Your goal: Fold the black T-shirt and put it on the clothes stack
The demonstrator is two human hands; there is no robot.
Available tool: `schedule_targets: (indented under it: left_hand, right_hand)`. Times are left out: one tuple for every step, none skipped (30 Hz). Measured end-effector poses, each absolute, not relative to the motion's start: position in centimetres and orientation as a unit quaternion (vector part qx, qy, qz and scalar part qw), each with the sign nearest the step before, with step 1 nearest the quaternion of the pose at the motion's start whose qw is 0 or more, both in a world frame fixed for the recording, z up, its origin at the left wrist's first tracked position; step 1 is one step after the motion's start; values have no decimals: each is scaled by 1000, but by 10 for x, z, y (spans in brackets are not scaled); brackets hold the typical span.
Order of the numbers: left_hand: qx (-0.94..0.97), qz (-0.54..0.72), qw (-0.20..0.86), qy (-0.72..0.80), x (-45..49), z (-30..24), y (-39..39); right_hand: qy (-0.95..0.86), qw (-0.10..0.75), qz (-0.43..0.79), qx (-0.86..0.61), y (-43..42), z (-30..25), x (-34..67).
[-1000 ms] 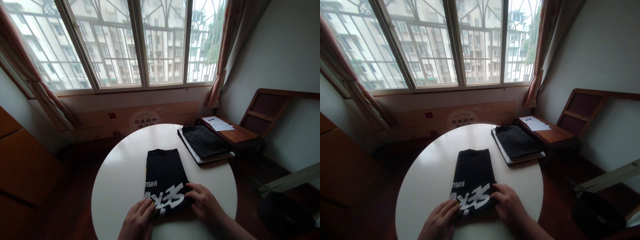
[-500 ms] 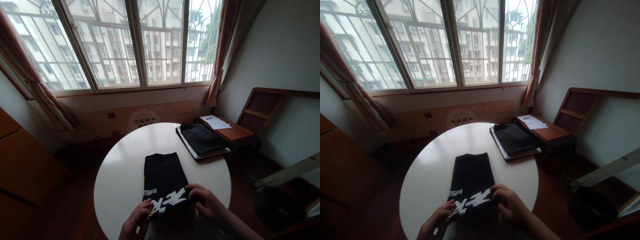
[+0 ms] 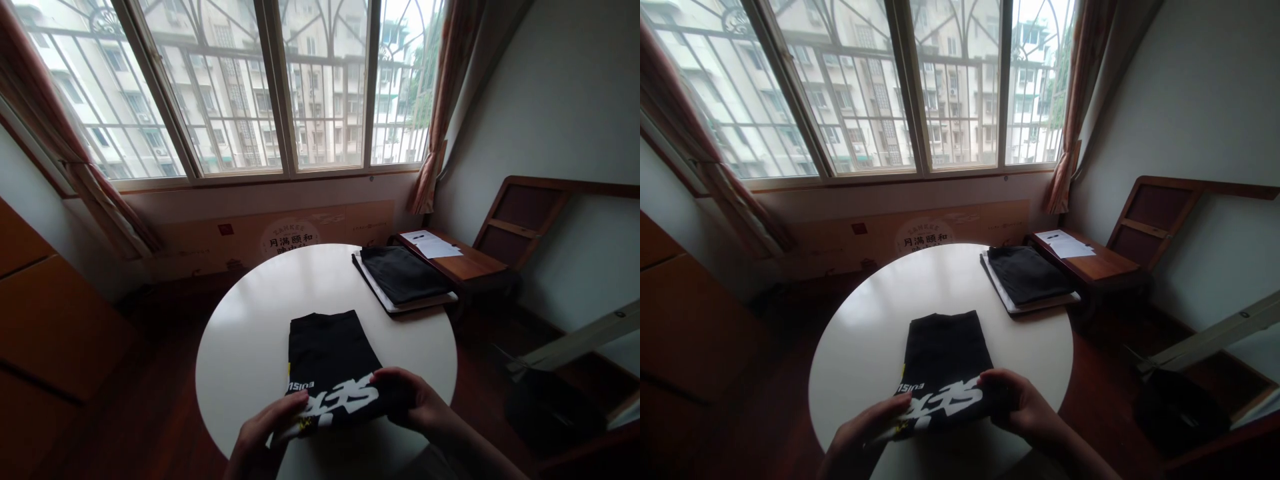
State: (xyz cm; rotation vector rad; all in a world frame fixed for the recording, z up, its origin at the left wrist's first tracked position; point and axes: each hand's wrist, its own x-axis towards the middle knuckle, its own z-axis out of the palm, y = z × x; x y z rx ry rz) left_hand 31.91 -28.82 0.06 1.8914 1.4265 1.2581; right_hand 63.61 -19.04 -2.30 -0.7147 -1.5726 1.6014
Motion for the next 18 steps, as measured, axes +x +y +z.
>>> schedule_targets:
  left_hand:
    - [692, 455, 216, 517, 318, 6, -286]
    - [698, 455, 206, 514, 318, 11, -284]
    - [702, 457, 198, 509, 319, 17, -282]
    - [704, 461, 194, 505, 321, 22, -280]
    - [701, 468, 197, 501, 324, 28, -279]
    - [697, 476, 209, 494, 328, 33, -277]
    - [690, 484, 228, 487, 333, 39, -277]
    - [680, 493, 250, 481, 338, 45, -276]
    - [667, 502, 274, 478, 345, 51, -274]
    - [652, 509, 297, 477, 353, 58, -272]
    - [638, 514, 316, 479, 361, 67, -268]
    - [625, 517, 329, 484, 370, 76, -263]
    - [616, 520, 337, 486, 379, 87, -256]
    - [613, 525, 339, 483, 389, 99, -246]
    - [612, 534, 339, 475, 400, 110, -234]
    - [614, 546, 341, 457, 410, 122, -220]
    - [611, 561, 350, 435, 420, 132, -204]
    - [608, 564, 372, 417, 429, 141, -185]
  right_hand:
    - [-634, 390, 608, -277, -190, -21, 635]
    - [-646, 401, 588, -275, -190, -19, 635]
    - [-651, 411, 575, -276, -190, -15, 634]
    - [-649, 420, 569, -279, -191, -10, 635]
    - [-639, 426, 574, -286, -192, -4, 636]
    - [-623, 425, 586, -296, -193, 4, 639]
    - [-605, 421, 600, -310, -194, 12, 644]
    - [-591, 416, 609, -326, -194, 21, 650]
    - [-582, 412, 610, -344, -194, 32, 659]
    - [-580, 412, 603, -362, -193, 43, 668]
    - [-584, 416, 587, -377, -191, 56, 679]
    - [-591, 424, 567, -387, -188, 69, 690]
    - [-600, 435, 545, -392, -183, 82, 701]
    - [-610, 445, 522, -397, -176, 95, 711]
    - [-619, 454, 500, -401, -167, 108, 721]
    - [-625, 463, 482, -404, -156, 120, 729]
    - [-630, 473, 467, -402, -143, 131, 736]
    - [-633, 487, 453, -397, -128, 141, 743]
